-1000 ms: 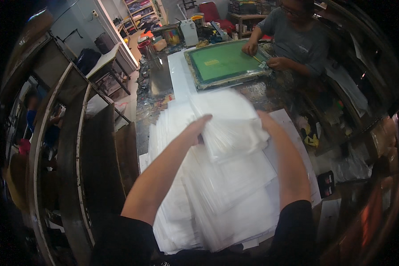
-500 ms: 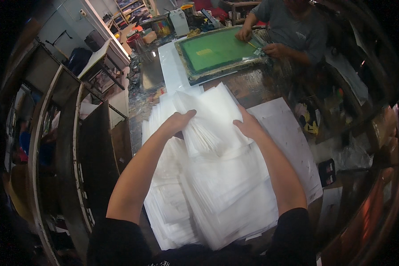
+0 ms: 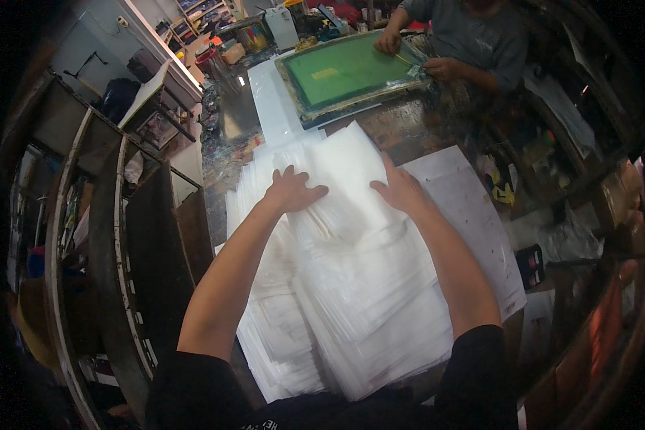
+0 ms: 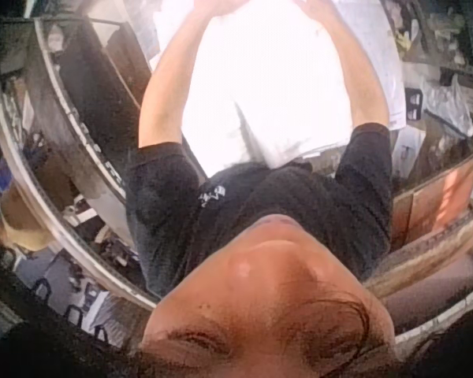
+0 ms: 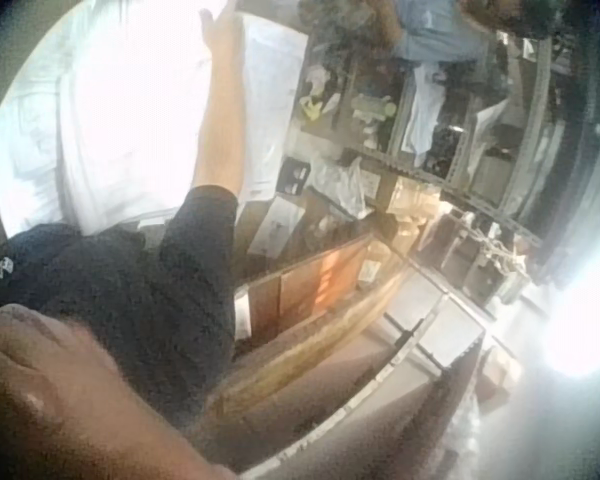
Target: The person sits on the floor and repeatedly folds stacks of white tissue paper by hand. They place the folded stacks into clear plastic bags and set them aside, repeating the process with new stacks throughout the clip.
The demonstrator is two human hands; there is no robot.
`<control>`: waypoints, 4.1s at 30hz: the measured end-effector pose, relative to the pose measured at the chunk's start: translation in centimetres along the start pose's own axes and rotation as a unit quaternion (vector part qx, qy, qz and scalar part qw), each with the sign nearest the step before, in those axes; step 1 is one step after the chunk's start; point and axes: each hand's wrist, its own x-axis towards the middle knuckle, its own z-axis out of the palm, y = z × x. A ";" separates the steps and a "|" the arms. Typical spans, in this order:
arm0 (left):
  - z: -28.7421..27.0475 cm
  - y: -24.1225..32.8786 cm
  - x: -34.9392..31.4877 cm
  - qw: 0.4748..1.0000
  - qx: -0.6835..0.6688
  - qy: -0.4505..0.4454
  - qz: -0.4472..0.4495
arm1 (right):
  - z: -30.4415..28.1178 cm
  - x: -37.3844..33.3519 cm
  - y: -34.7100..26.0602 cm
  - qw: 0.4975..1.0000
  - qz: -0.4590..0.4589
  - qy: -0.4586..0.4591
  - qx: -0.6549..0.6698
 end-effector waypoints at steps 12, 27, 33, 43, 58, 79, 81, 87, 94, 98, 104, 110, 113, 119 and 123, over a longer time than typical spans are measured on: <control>3.6 -3.2 -1.0 0.999 -0.016 0.018 0.028 | 4.4 -4.1 -1.1 0.977 -0.090 0.077 -0.180; 2.3 -0.4 -5.1 0.998 0.012 0.065 0.016 | 4.2 -5.3 -3.2 0.975 -0.092 0.045 -0.195; 3.6 -0.8 -5.3 0.999 -0.016 0.034 0.026 | 4.4 -5.2 -1.7 0.987 -0.095 0.061 -0.116; 4.5 -2.0 -5.6 0.998 0.005 0.058 0.033 | 4.8 -15.2 -3.0 0.984 -0.077 0.063 -0.150; 4.4 -3.3 -6.6 0.997 0.040 0.064 0.028 | 6.7 -17.4 -5.4 0.984 -0.049 0.091 -0.146; 3.1 -3.0 -6.1 0.998 0.012 0.043 0.044 | 6.1 -16.4 -5.9 0.989 -0.053 0.054 -0.129; 3.3 -2.5 -6.0 0.998 0.018 0.036 0.042 | 5.8 -16.5 -6.1 0.988 -0.049 0.049 -0.142; 5.1 -5.5 -4.8 0.994 0.045 0.059 0.081 | 5.6 -15.3 -7.4 0.974 -0.101 0.133 -0.155; 4.3 -4.4 -5.9 0.995 0.011 0.040 0.093 | 8.3 -12.7 -7.7 0.978 -0.160 0.070 -0.114; 5.1 -5.9 -5.0 0.992 -0.026 0.032 0.122 | 8.2 -13.1 -8.1 0.977 -0.166 0.068 -0.115; 4.9 -6.0 -5.6 0.988 -0.040 0.045 0.140 | 8.0 -13.4 -8.3 0.980 -0.158 0.056 -0.105; 3.3 -5.3 -6.7 0.988 -0.078 0.064 0.120 | 7.9 -13.1 -8.6 0.982 -0.154 0.039 -0.097; 2.8 -5.2 -6.7 0.984 -0.085 0.090 0.129 | 7.4 -13.2 -8.7 0.985 -0.155 0.034 -0.073; 2.8 -4.1 -8.6 0.972 -0.057 0.145 0.173 | 6.0 -16.1 -7.8 0.970 -0.202 0.133 0.012; 2.5 -1.9 -15.5 0.953 -0.053 0.186 0.233 | 3.5 -23.8 -8.2 0.933 -0.216 0.223 0.185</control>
